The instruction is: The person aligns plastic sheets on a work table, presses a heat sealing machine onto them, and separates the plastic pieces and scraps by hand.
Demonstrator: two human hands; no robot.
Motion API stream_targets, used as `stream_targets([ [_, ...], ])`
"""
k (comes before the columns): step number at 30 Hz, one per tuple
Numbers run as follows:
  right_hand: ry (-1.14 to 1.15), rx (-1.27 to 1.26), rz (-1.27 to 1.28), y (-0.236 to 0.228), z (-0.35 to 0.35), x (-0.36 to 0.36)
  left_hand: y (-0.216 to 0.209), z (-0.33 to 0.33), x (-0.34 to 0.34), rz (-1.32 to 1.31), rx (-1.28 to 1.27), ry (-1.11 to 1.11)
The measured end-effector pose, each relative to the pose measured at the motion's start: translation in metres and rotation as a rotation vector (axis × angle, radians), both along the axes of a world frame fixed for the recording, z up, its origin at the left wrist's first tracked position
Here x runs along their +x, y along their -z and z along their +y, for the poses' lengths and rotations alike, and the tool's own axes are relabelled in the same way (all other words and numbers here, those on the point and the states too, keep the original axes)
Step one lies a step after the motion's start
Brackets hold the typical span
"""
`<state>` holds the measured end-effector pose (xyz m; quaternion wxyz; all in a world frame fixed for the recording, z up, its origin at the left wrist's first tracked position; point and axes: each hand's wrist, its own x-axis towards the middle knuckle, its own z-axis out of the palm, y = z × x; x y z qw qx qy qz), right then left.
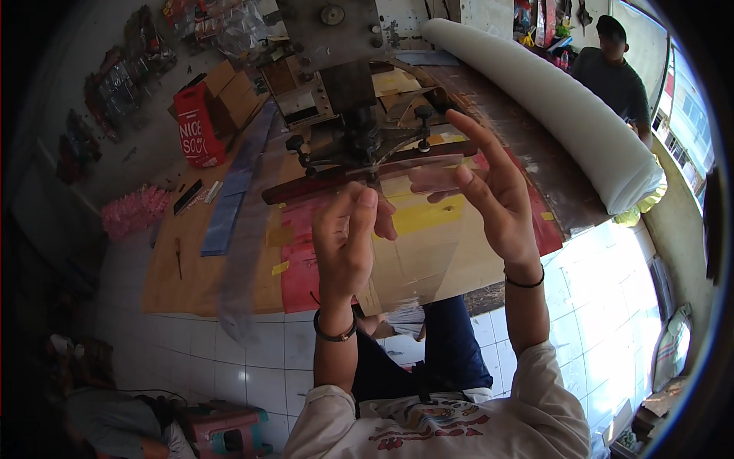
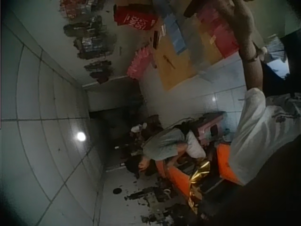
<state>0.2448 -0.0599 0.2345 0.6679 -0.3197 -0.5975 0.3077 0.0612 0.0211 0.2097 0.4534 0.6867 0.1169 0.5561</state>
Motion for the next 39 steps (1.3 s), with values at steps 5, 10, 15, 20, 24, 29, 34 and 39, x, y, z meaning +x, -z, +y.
stream_targets([
  [5, 0.141, -0.021, -0.241, 0.021, -0.007, -0.012, -0.001, 0.004, -0.001, 0.001, 0.043, -0.015],
  [10, 0.205, -0.017, -0.059, 0.029, -0.007, -0.027, 0.010, 0.007, 0.010, -0.002, 0.079, 0.033],
  [15, 0.309, 0.046, 0.243, 0.072, -0.004, -0.003, 0.025, -0.001, 0.049, 0.077, 0.085, 0.193],
  [20, 0.438, -0.047, 0.264, 0.112, -0.028, 0.010, 0.049, -0.018, 0.067, 0.221, 0.018, 0.235],
  [24, 0.486, -0.119, 0.238, 0.102, -0.040, 0.012, 0.045, -0.024, 0.072, 0.218, -0.024, 0.187],
  [29, 0.501, -0.113, 0.124, 0.104, -0.050, 0.025, 0.044, -0.030, 0.085, 0.173, -0.024, 0.154],
  [34, 0.435, -0.071, 0.208, 0.096, -0.055, 0.024, 0.044, -0.035, 0.097, 0.139, -0.176, 0.213],
  [39, 0.395, -0.058, 0.213, 0.097, -0.064, 0.037, 0.039, -0.040, 0.105, 0.121, -0.206, 0.172],
])
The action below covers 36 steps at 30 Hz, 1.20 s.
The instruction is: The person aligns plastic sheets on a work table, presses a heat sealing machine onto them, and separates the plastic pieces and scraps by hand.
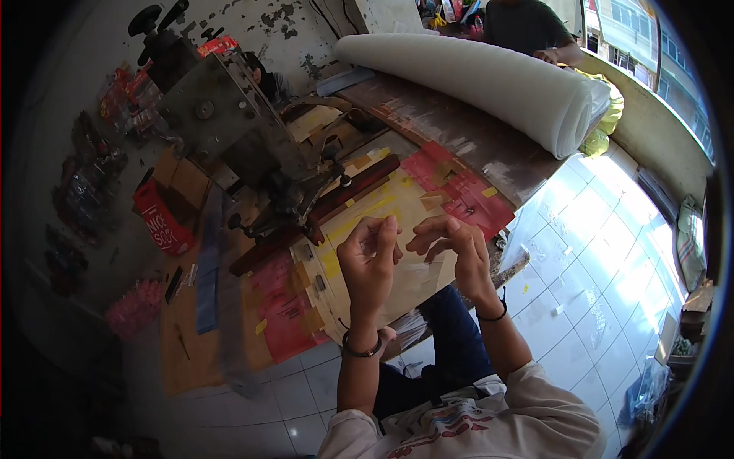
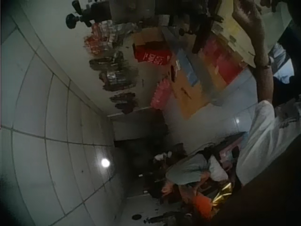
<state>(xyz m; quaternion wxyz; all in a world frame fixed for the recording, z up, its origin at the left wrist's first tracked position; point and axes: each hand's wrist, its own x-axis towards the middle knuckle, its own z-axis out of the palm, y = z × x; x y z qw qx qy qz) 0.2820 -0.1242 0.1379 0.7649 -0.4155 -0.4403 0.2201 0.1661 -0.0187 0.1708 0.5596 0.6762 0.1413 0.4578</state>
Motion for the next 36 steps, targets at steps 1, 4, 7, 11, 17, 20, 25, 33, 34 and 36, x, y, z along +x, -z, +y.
stream_targets([
  [1, -0.013, 0.007, -0.002, 0.000, -0.001, 0.002, 0.000, -0.002, 0.003, -0.007, -0.008, -0.007],
  [4, 0.012, 0.011, 0.007, 0.002, -0.002, 0.010, 0.002, -0.005, 0.012, -0.019, 0.002, 0.003],
  [7, 0.063, 0.006, -0.016, 0.003, -0.001, 0.016, 0.001, -0.008, 0.020, -0.019, 0.020, 0.003],
  [11, 0.122, -0.012, -0.011, 0.004, 0.000, 0.022, -0.001, -0.012, 0.031, -0.029, 0.048, -0.028],
  [17, 0.024, 0.045, 0.051, 0.013, -0.006, 0.044, 0.000, -0.016, 0.038, 0.026, 0.132, 0.049],
  [20, -0.153, 0.152, 0.247, 0.015, -0.013, 0.037, -0.002, -0.017, 0.045, -0.055, 0.112, 0.019],
  [25, -0.420, -0.172, -0.018, 0.087, -0.024, 0.008, -0.072, -0.001, 0.041, -0.312, 0.163, -0.024],
  [33, -0.854, -0.452, -0.413, 0.252, -0.029, -0.055, -0.247, 0.028, 0.024, -0.662, 0.371, -0.308],
  [34, -0.863, -0.457, -0.416, 0.264, -0.036, -0.053, -0.260, 0.038, 0.014, -0.663, 0.368, -0.318],
  [36, -0.594, -0.470, -0.307, 0.286, -0.056, -0.044, -0.286, 0.058, -0.009, -0.727, 0.524, -0.293],
])
